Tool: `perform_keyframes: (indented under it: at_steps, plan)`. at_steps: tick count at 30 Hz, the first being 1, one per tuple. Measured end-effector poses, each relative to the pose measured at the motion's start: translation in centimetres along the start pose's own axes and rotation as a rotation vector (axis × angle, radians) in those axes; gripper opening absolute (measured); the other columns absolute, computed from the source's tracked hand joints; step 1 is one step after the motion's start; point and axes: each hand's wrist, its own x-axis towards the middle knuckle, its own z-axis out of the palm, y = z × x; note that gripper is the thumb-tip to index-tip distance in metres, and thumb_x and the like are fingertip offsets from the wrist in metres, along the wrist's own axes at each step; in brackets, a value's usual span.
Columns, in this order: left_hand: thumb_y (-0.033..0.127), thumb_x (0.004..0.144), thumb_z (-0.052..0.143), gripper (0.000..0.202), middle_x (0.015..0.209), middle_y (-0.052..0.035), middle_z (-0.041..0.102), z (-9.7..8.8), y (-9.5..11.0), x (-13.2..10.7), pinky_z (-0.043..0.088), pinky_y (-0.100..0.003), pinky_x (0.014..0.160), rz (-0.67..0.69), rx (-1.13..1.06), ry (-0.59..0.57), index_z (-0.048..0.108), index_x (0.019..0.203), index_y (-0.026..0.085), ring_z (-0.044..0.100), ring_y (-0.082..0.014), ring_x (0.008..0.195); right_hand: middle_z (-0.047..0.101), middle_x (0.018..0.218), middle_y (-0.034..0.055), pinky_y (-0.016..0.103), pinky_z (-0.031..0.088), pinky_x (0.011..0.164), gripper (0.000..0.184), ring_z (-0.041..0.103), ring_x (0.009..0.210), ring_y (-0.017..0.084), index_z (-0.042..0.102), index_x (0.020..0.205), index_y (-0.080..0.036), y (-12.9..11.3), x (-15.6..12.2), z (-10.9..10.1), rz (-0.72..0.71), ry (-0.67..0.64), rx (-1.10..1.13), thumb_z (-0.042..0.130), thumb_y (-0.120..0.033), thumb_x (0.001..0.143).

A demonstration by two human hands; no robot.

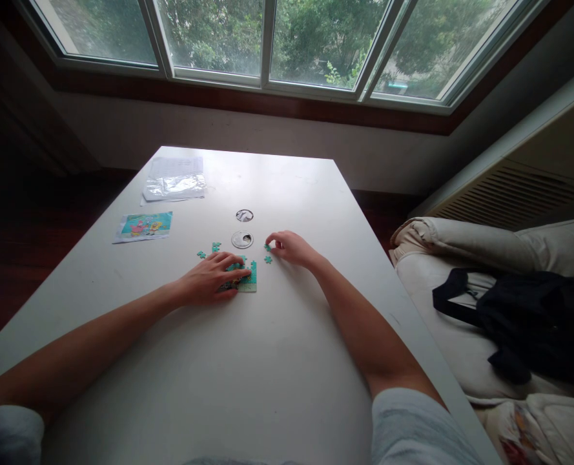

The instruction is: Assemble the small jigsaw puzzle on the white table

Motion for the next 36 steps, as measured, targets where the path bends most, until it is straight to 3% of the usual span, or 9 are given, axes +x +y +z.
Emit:
perform_keyframes:
  at_steps: [4,8,11,17,25,28,31,36]
  plan:
    - [0.039,0.092,0.058,0.045,0.134,-0.0103,0.054,0.0,0.0,0.0,0.039,-0.047,0.105,0.002,-0.004,-0.008,0.057,0.136,0.03,0.049,-0.0291,0.123,0.064,0.081,0.0016,0.025,0.038,0.071,0.022,0.053,0.075,0.014,0.071,0.102,-0.021,0.5,-0.4,-1.2,0.061,0.012,-0.01,0.059,-0.022,0.084]
    - [0.039,0.092,0.058,0.044,0.134,-0.0102,0.054,0.2,-0.2,-0.1,0.038,-0.047,0.106,-0.002,-0.001,-0.008,0.057,0.135,0.03,0.048,-0.0294,0.124,0.063,0.078,0.0,0.025,0.037,0.065,0.021,0.052,0.068,0.013,0.069,0.1,-0.022,0.6,-1.0,-2.9,0.134,-0.217,0.051,0.064,-0.03,0.081]
    - [0.039,0.092,0.058,0.043,0.134,-0.0101,0.054,0.2,-0.2,-0.1,0.038,-0.047,0.106,-0.003,-0.002,-0.004,0.058,0.134,0.03,0.048,-0.0292,0.124,0.061,0.079,-0.0002,0.024,0.036,0.062,0.025,0.052,0.068,0.013,0.069,0.102,-0.022,0.5,-1.2,-3.2,0.14,-0.27,0.061,0.066,-0.031,0.079]
    - [0.038,0.091,0.059,0.045,0.134,-0.0103,0.054,0.0,-0.1,-0.1,0.038,-0.047,0.106,-0.002,-0.007,-0.004,0.057,0.136,0.03,0.048,-0.0294,0.122,0.062,0.081,0.001,0.025,0.036,0.064,0.018,0.052,0.069,0.014,0.068,0.094,-0.02,0.6,-0.5,-2.0,0.101,-0.2,-0.017,0.067,-0.031,0.08]
    - [0.039,0.092,0.058,0.045,0.135,-0.0102,0.054,0.1,-0.1,0.0,0.038,-0.047,0.105,-0.004,-0.001,-0.01,0.056,0.136,0.03,0.048,-0.0292,0.122,0.062,0.082,0.0047,0.027,0.034,0.068,0.018,0.053,0.08,0.017,0.064,0.082,-0.019,0.1,-0.1,-0.1,0.076,0.041,-0.188,0.066,-0.036,0.086]
    - [0.039,0.092,0.058,0.045,0.134,-0.0101,0.054,0.1,-0.1,0.0,0.038,-0.047,0.105,-0.006,-0.001,-0.009,0.056,0.136,0.031,0.048,-0.0292,0.123,0.061,0.081,0.002,0.026,0.035,0.067,0.013,0.052,0.076,0.015,0.067,0.093,-0.02,0.2,-0.3,-0.4,0.042,0.004,-0.095,0.064,-0.031,0.087]
    - [0.038,0.092,0.059,0.045,0.134,-0.0102,0.054,0.1,-0.1,0.0,0.038,-0.047,0.105,-0.007,-0.005,-0.005,0.056,0.136,0.031,0.048,-0.0292,0.122,0.059,0.083,0.0007,0.025,0.038,0.07,0.022,0.052,0.074,0.014,0.069,0.105,-0.021,0.5,-0.4,-0.8,-0.014,-0.052,0.004,0.064,-0.024,0.085]
    - [0.038,0.092,0.058,0.045,0.134,-0.0101,0.054,0.1,-0.1,0.0,0.038,-0.047,0.106,-0.005,-0.004,0.001,0.056,0.136,0.031,0.048,-0.0289,0.122,0.058,0.084,0.0023,0.025,0.039,0.072,0.02,0.052,0.075,0.014,0.072,0.101,-0.02,0.7,-0.2,-0.7,-0.034,-0.031,0.009,0.062,-0.02,0.084]
